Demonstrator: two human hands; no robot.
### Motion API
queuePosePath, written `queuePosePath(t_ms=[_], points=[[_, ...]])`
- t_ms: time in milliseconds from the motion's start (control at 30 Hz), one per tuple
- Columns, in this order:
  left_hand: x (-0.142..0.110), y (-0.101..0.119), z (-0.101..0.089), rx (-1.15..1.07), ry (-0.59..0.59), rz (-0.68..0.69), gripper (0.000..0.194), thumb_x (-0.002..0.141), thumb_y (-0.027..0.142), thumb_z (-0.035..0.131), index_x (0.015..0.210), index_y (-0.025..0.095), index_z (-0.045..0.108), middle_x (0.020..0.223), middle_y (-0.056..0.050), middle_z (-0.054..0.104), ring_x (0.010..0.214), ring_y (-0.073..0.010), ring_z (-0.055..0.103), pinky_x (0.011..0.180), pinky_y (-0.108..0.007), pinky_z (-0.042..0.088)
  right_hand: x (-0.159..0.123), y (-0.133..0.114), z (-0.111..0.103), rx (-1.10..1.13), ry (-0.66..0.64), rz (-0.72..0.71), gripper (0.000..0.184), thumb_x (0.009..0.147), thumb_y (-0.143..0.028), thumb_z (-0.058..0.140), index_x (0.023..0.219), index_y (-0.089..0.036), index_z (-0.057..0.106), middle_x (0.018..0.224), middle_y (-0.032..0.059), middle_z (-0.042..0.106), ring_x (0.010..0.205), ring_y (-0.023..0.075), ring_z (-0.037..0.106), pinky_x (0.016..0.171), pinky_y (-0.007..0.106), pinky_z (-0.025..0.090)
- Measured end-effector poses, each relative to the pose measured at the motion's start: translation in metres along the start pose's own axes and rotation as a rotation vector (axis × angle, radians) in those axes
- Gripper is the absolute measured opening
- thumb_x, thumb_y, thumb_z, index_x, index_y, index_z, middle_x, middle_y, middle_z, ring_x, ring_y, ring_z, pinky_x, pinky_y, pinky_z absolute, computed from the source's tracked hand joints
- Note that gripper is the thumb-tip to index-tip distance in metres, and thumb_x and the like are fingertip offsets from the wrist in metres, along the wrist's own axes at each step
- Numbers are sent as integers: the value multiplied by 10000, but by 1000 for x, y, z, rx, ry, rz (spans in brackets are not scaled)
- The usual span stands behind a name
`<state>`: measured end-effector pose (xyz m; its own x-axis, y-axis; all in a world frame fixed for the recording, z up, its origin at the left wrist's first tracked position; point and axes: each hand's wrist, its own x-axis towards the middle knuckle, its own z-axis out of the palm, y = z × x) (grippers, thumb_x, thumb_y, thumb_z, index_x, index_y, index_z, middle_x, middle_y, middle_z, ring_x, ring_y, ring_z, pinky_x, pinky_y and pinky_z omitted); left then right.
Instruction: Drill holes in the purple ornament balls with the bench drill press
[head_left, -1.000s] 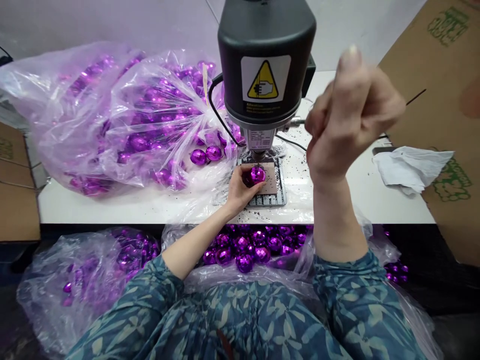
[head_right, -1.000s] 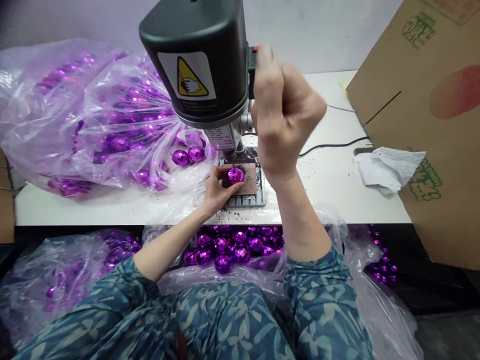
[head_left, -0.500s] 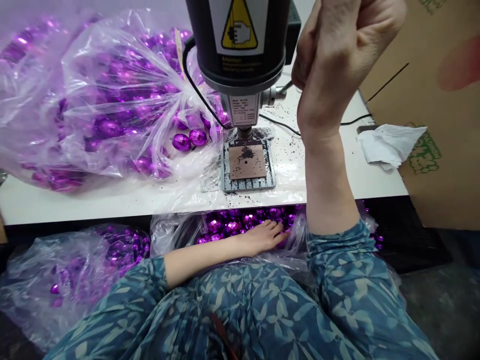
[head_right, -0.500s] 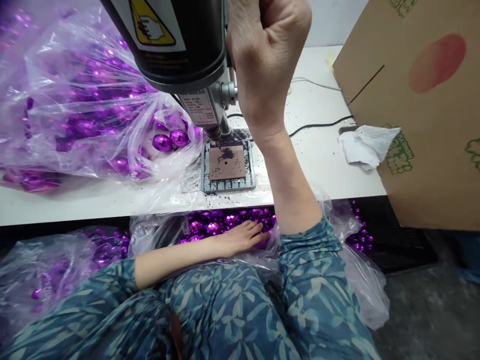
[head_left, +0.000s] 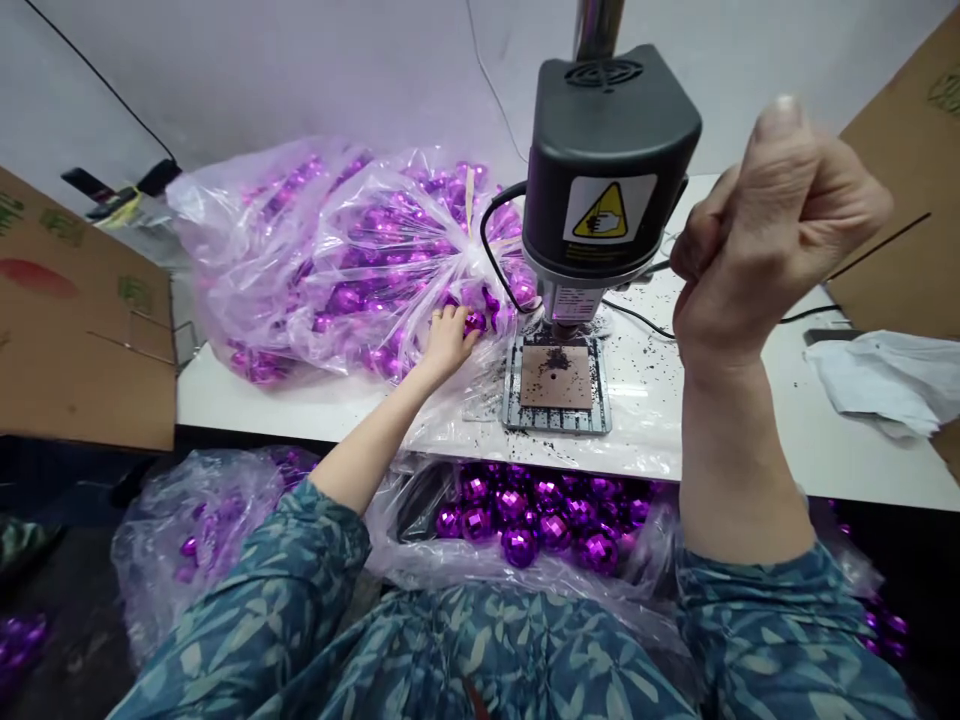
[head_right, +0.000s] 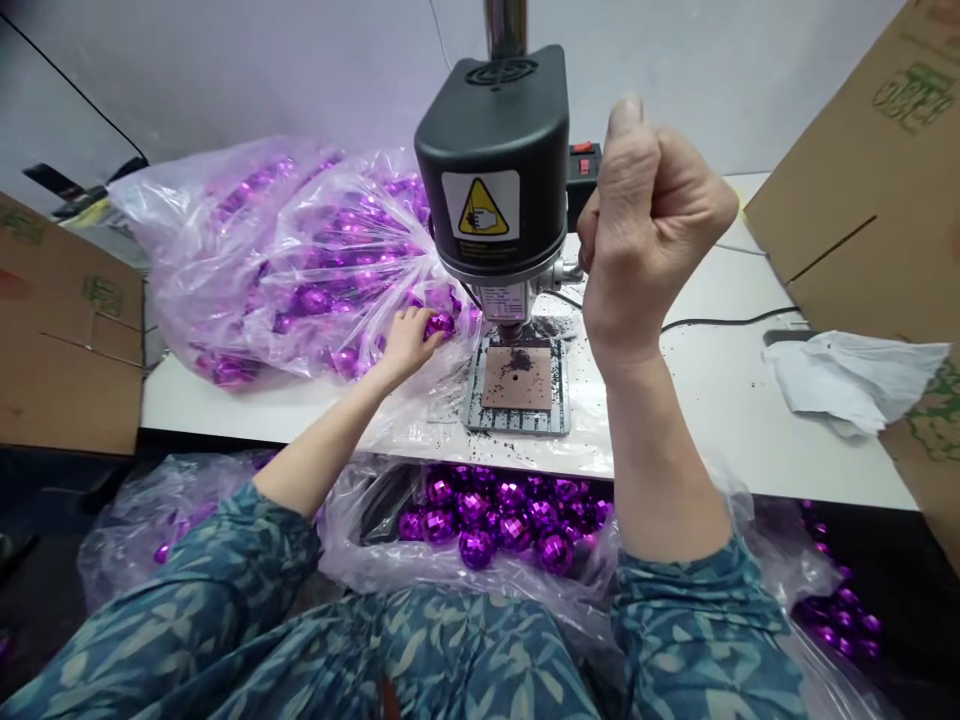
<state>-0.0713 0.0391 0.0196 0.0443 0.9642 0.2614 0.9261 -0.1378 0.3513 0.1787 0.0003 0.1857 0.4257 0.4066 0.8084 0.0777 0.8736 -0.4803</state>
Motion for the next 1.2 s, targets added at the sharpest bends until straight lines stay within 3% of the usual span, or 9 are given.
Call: queuePosePath(t_ms=[100,233,400,533,667,800,933,1067,1200], points=[[18,-2,9,118,-117,-1,345,941,285,635,1272,190,648,1209,-181,654,1286,-401,495,1063,-549,411,-1,-1,0,-26,14,3,599,828,-660,575,474,-210,398,399,-50,357,375,54,300,470,291,236],[12,-1,22,15,-108,44,294,978,273,560,1233,218,695,1198,-140,601,1148,-326,593,1021,-465,448,-2,-2,0,-58,4,15,603,834,-665,557,489,-206,376,416,-54,359,389,44,312,483,272,256],[6,-17,34,-450,-21,22,374,859,196,688,1233,189,681,1160,-105,604,972,-221,648,939,-379,518,-2,-2,2,-33,31,0,588,827,-659,565,486,-216,384,403,-52,355,380,48,292,465,292,237],[5,-23,30,-967,65,-116,411,858,438,744,1189,198,690,970,-59,684,816,-164,657,768,-308,565,-2,-3,2,24,29,12,592,836,-578,633,472,-203,355,389,-54,349,369,39,282,450,294,201],[-12,-7,13,-1264,98,-156,457,868,576,721,1209,273,686,1066,-48,732,879,-159,713,748,-294,605,-3,-5,2,-13,12,19,583,858,-539,615,488,-191,330,403,-67,336,373,23,290,451,258,213],[-40,22,8,-1293,-18,-112,510,853,505,776,1294,275,662,1173,-75,749,1061,-205,728,922,-365,613,-3,-4,3,18,31,-16,586,839,-602,603,484,-207,354,399,-61,329,362,41,279,439,288,230],[-59,46,29,-1313,-164,-115,548,810,493,814,1246,195,670,1176,-107,758,1110,-241,723,1013,-431,579,-4,-5,3,-26,22,-14,611,844,-694,535,507,-230,323,398,-59,318,365,50,261,427,304,229],[-63,58,52,-1305,-160,-118,593,754,499,856,1217,186,660,1195,-113,752,1109,-241,719,1030,-443,565,-5,-8,1,-135,-11,25,632,851,-696,495,523,-214,249,398,-64,284,371,20,264,421,247,214],[-60,66,57,-1232,-146,-83,644,735,513,866,1232,169,643,1198,-133,744,1104,-257,718,1013,-444,572,-6,-12,1,-179,-6,44,628,882,-692,445,540,-205,244,425,-56,280,393,15,270,448,236,238]])
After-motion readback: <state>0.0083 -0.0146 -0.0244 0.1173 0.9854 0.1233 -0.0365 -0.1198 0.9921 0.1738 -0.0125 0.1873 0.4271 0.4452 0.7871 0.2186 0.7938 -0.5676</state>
